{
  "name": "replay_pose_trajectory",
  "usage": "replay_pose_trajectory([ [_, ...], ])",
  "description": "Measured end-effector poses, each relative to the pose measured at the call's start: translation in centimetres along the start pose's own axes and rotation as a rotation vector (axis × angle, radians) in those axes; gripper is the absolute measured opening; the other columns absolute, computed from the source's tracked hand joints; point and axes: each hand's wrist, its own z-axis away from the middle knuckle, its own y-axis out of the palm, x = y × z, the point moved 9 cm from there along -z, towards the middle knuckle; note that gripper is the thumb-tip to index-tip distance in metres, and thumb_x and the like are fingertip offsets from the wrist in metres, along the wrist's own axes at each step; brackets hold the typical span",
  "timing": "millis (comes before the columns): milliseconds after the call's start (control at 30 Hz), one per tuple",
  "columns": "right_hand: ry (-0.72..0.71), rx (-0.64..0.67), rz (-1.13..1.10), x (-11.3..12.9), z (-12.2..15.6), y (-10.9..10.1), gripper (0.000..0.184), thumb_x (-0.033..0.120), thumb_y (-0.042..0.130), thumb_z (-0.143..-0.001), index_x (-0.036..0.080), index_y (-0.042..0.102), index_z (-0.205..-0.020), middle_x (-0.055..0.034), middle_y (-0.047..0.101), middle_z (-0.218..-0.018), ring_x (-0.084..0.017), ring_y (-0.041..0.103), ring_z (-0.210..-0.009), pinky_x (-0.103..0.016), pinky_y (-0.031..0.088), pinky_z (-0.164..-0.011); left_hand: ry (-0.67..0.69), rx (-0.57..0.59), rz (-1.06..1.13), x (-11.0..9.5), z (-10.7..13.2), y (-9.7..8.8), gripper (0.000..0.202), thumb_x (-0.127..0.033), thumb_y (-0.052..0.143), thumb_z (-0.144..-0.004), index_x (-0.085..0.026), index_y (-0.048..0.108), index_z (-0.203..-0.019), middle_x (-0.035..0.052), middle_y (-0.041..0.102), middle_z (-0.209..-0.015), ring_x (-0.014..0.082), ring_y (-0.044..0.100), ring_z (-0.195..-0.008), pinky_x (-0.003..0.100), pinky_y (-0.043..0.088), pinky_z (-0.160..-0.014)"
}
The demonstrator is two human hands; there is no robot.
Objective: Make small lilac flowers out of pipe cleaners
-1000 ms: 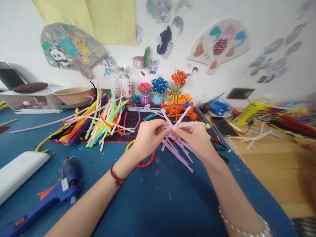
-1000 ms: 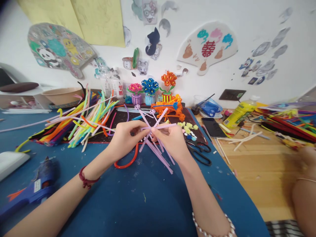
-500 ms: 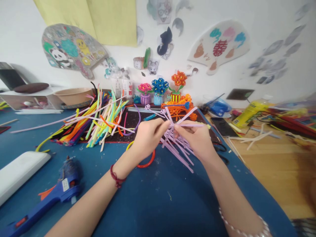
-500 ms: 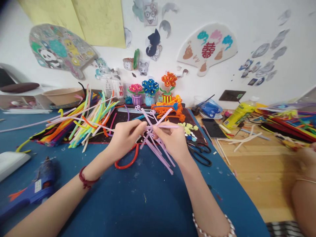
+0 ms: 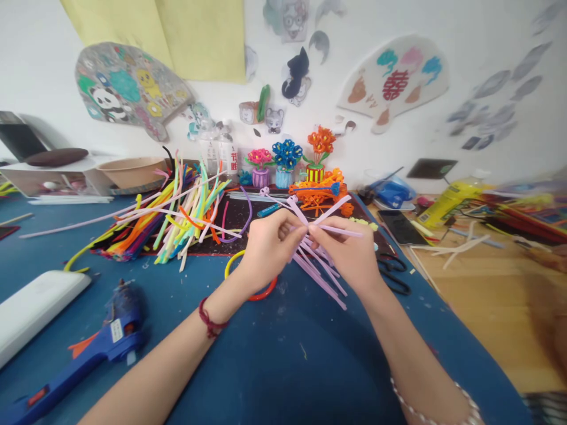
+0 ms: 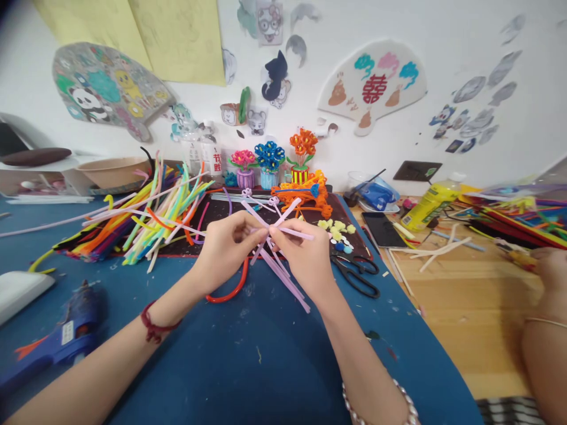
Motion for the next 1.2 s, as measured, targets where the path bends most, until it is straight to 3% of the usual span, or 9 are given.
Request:
replay_pose_trajectory([
  [133, 0.095, 0.090, -0.171, -1.0, -0.1, 1.1, 0.019, 0.032, 0.072, -0.078, 0.017, 0.069, -0.068, -0.0012, 0.064, -0.055, -0.014, 0.058, -0.051, -0.026, 0.046, -0.050, 0.757, 0.078, -0.757, -5.5, 2.4, 1.4, 0.029, -0.016, 0.039, -0.098, -0.016, 0.056, -0.074, 0.0037, 0.059, -0.067, 0.0144, 0.052, -0.063, 0.028, 0.038, -0.058],
  [233, 0.125, 0.143, -0.236, -1.4, -0.1, 1.6, 0.020, 0.034, 0.073, -0.077, 0.016, 0.069, -0.069, -0.0013, 0.065, -0.057, -0.014, 0.060, -0.053, -0.026, 0.048, -0.052, 0.957, 0.096, -0.907, -6.0, 3.5, 1.9, 0.030, -0.013, 0.039, -0.098, -0.016, 0.056, -0.074, 0.0032, 0.059, -0.066, 0.0145, 0.050, -0.060, 0.029, 0.035, -0.055],
  [333, 0.057, 0.064, -0.126, -1.0, -0.3, 0.6, 0.018, 0.032, 0.072, -0.078, 0.016, 0.070, -0.071, -0.0006, 0.065, -0.058, -0.014, 0.061, -0.053, -0.026, 0.049, -0.052, 0.616, 0.005, -0.727, -4.4, 1.2, 0.2, 0.029, -0.023, 0.046, -0.097, -0.015, 0.059, -0.072, 0.0037, 0.061, -0.065, 0.0143, 0.052, -0.060, 0.027, 0.036, -0.057],
  [400, -0.034, -0.005, -0.026, -0.2, -0.3, -0.2, 0.016, 0.030, 0.071, -0.080, 0.017, 0.070, -0.071, -0.0002, 0.066, -0.058, -0.014, 0.062, -0.054, -0.026, 0.049, -0.053, 0.193, -0.029, -0.383, -1.4, -0.5, -1.1, 0.036, -0.032, 0.048, -0.096, -0.015, 0.057, -0.066, 0.0024, 0.059, -0.059, 0.0122, 0.052, -0.055, 0.025, 0.037, -0.055],
  [500, -0.180, -0.055, 0.083, 0.9, -0.1, -0.6, 0.012, 0.026, 0.068, -0.083, 0.018, 0.070, -0.074, -0.0008, 0.069, -0.065, -0.015, 0.064, -0.057, -0.027, 0.051, -0.056, -0.389, 0.081, 0.265, 3.5, -0.3, 0.5, 0.038, -0.034, 0.046, -0.095, -0.014, 0.059, -0.064, 0.0019, 0.059, -0.054, 0.0092, 0.050, -0.046, 0.021, 0.039, -0.049],
  [633, -0.382, -0.081, 0.214, 2.5, 0.5, -0.6, 0.008, 0.021, 0.066, -0.085, 0.019, 0.070, -0.079, -0.0030, 0.073, -0.076, -0.017, 0.067, -0.068, -0.029, 0.052, -0.065, -0.697, 0.163, 0.781, 4.5, 1.0, 2.7, 0.022, -0.021, 0.056, -0.086, -0.011, 0.063, -0.068, 0.0020, 0.060, -0.059, 0.0064, 0.051, -0.048, 0.017, 0.041, -0.048],
  [1000, -0.466, -0.068, 0.298, 3.3, 0.9, -0.3, 0.010, 0.017, 0.063, -0.086, 0.020, 0.069, -0.080, -0.0033, 0.074, -0.079, -0.017, 0.068, -0.073, -0.029, 0.051, -0.068, -0.608, 0.193, 0.791, 3.5, 0.9, 2.7, 0.012, -0.019, 0.072, -0.076, -0.008, 0.069, -0.076, 0.0013, 0.061, -0.066, 0.0044, 0.053, -0.056, 0.015, 0.041, -0.053],
  [1100, -0.307, -0.075, 0.218, 2.4, 0.4, -0.7, 0.009, 0.020, 0.064, -0.085, 0.019, 0.069, -0.077, -0.0020, 0.072, -0.071, -0.016, 0.066, -0.064, -0.027, 0.049, -0.060, -0.390, 0.172, 0.525, 2.5, 0.1, 1.7, 0.018, -0.027, 0.067, -0.084, -0.010, 0.066, -0.079, 0.0023, 0.064, -0.068, 0.0067, 0.053, -0.056, 0.019, 0.042, -0.054],
  [1200, -0.099, -0.010, 0.077, 0.9, -0.1, -0.6, 0.016, 0.025, 0.066, -0.083, 0.018, 0.068, -0.070, 0.0002, 0.065, -0.058, -0.013, 0.059, -0.052, -0.025, 0.045, -0.051, 0.049, 0.099, 0.009, -0.9, -0.5, -0.1, 0.019, -0.027, 0.057, -0.092, -0.013, 0.064, -0.081, 0.0018, 0.064, -0.069, 0.0096, 0.054, -0.060, 0.022, 0.042, -0.058],
])
